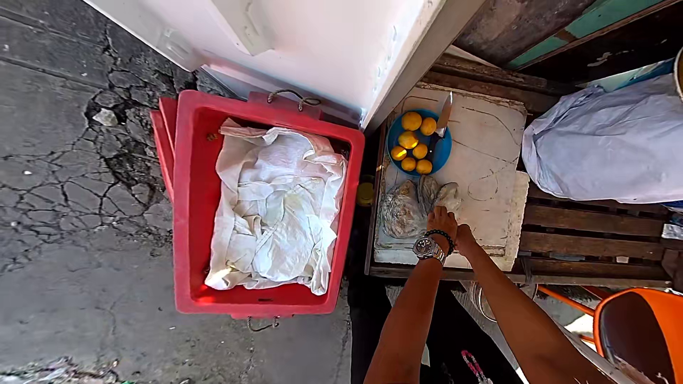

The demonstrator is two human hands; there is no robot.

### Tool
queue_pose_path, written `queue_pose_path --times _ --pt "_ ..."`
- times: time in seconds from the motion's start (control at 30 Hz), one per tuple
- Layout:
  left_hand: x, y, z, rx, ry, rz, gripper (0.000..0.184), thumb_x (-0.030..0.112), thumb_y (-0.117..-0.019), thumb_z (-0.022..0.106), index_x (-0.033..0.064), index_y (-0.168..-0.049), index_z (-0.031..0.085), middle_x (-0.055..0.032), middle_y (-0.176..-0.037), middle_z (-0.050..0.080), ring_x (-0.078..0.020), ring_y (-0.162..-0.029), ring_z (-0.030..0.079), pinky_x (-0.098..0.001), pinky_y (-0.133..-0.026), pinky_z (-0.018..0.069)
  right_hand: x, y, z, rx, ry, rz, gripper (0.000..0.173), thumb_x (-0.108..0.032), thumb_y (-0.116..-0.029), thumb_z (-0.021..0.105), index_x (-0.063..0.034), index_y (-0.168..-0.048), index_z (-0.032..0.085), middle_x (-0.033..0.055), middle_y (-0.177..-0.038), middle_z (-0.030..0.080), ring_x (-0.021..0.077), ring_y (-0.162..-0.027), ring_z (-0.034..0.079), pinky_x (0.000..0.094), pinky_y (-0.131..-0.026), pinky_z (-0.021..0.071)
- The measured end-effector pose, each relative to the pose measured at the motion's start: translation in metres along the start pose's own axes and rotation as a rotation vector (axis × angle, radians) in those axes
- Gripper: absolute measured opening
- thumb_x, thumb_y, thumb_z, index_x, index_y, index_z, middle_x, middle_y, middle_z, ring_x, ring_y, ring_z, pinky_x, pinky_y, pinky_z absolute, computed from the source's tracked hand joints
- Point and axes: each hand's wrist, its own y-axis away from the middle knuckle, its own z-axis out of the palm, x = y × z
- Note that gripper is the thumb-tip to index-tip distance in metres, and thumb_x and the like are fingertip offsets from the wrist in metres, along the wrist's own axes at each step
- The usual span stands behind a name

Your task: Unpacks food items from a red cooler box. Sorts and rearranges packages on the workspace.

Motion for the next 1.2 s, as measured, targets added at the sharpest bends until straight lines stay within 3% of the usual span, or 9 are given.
queue_pose_path --times 0.07,0.17,0.27,0.37,0.5,0.63,0.8,1.03,1.2 --pt "-0.007 0.016 0.004 -0.007 0.015 0.052 0.055 0.011 -0.0947 0.063 -0.0037 -0.145 0.048 -0.0248 -0.155 0.041 -0.0419 -0.148 0.032 -0.0543 -0.115 0.0353 -0.015 0.005 -0.014 0.051 0.391 -0.032 0.034 -0.023 -0.1063 0.049 0.0057 -0.122 0.058 0.0176 -0.097 0.070 0.0242 -0.080 0.071 0.0404 -0.073 0.0585" --pt "-0.020 0.051 0.011 0.112 0.147 0.123 0.051 0.008 -0.0967 0.056 0.0016 -0.147 0.052 -0.0209 -0.153 0.047 -0.0406 -0.145 0.037 -0.0523 -0.113 0.0368 -0.047 0.017 -0.039 0.102 0.354 -0.281 0.032 -0.016 -0.1073 0.046 0.0050 -0.126 0.062 0.0209 -0.106 0.072 0.0293 -0.090 0.072 0.0455 -0.084 0.0581" --pt "-0.045 0.087 0.045 0.531 0.368 0.164 0.031 0.004 -0.0916 0.059 -0.0006 -0.119 0.073 -0.0214 -0.130 0.066 -0.0432 -0.126 0.057 -0.0525 -0.104 0.0471 -0.093 -0.004 -0.041 0.137 0.195 -0.498 0.031 -0.010 -0.1066 0.050 0.0069 -0.129 0.061 0.0248 -0.113 0.069 0.0312 -0.098 0.071 0.0448 -0.091 0.0573" --pt "-0.084 0.122 0.077 0.782 0.444 0.091 0.024 0.004 -0.0878 0.057 0.0006 -0.103 0.076 -0.0172 -0.111 0.072 -0.0401 -0.109 0.065 -0.0509 -0.097 0.0512 -0.136 -0.060 -0.024 0.137 0.138 -0.490 0.036 -0.012 -0.1046 0.054 0.0065 -0.136 0.056 0.0276 -0.122 0.066 0.0356 -0.105 0.069 0.0488 -0.095 0.0556" --pt "-0.140 0.168 0.112 0.829 0.489 -0.169 0.028 0.008 -0.0879 0.054 -0.0006 -0.104 0.074 -0.0184 -0.104 0.072 -0.0422 -0.103 0.065 -0.0542 -0.093 0.0514 -0.175 -0.089 0.007 0.061 0.002 -0.327 0.040 -0.021 -0.1091 0.049 0.0072 -0.137 0.051 0.0273 -0.121 0.064 0.0304 -0.097 0.070 0.0422 -0.086 0.0582" --pt "-0.187 0.203 0.133 0.839 0.551 -0.418 0.029 0.004 -0.0895 0.057 -0.0082 -0.112 0.070 -0.0269 -0.110 0.070 -0.0501 -0.108 0.063 -0.0604 -0.099 0.0474 -0.182 -0.085 0.025 0.118 -0.072 -0.319 0.034 -0.014 -0.1088 0.047 0.0066 -0.135 0.051 0.0272 -0.119 0.061 0.0279 -0.085 0.072 0.0389 -0.074 0.0621" --pt "-0.233 0.213 0.138 0.891 0.613 -0.678 0.030 0.006 -0.0948 0.058 -0.0114 -0.118 0.064 -0.0305 -0.115 0.065 -0.0472 -0.108 0.062 -0.0563 -0.096 0.0495 -0.172 -0.107 0.011 0.228 -0.255 -0.312 0.037 -0.008 -0.1049 0.051 0.0057 -0.139 0.045 0.0247 -0.111 0.062 0.0267 -0.075 0.072 0.0379 -0.064 0.0635" --pt "-0.285 0.175 0.123 0.747 0.797 -0.873 0.053 0.027 -0.0985 0.068 -0.0090 -0.135 0.055 -0.0337 -0.133 0.056 -0.0493 -0.124 0.054 -0.0585 -0.107 0.0412 -0.168 -0.127 -0.045 0.334 -0.385 -0.308 0.050 -0.006 -0.1058 0.048 0.0026 -0.151 0.029 0.0263 -0.128 0.055 0.0290 -0.089 0.072 0.0376 -0.071 0.0636" --pt "-0.299 0.119 0.093 0.721 0.863 -0.939 0.073 0.044 -0.0889 0.078 0.0108 -0.148 0.051 -0.0292 -0.154 0.039 -0.0538 -0.135 0.042 -0.0679 -0.102 0.0420 -0.161 -0.140 -0.084 0.280 -0.539 -0.292 0.051 -0.004 -0.1060 0.047 -0.0015 -0.153 0.027 0.0254 -0.139 0.049 0.0322 -0.109 0.067 0.0399 -0.082 0.0621"
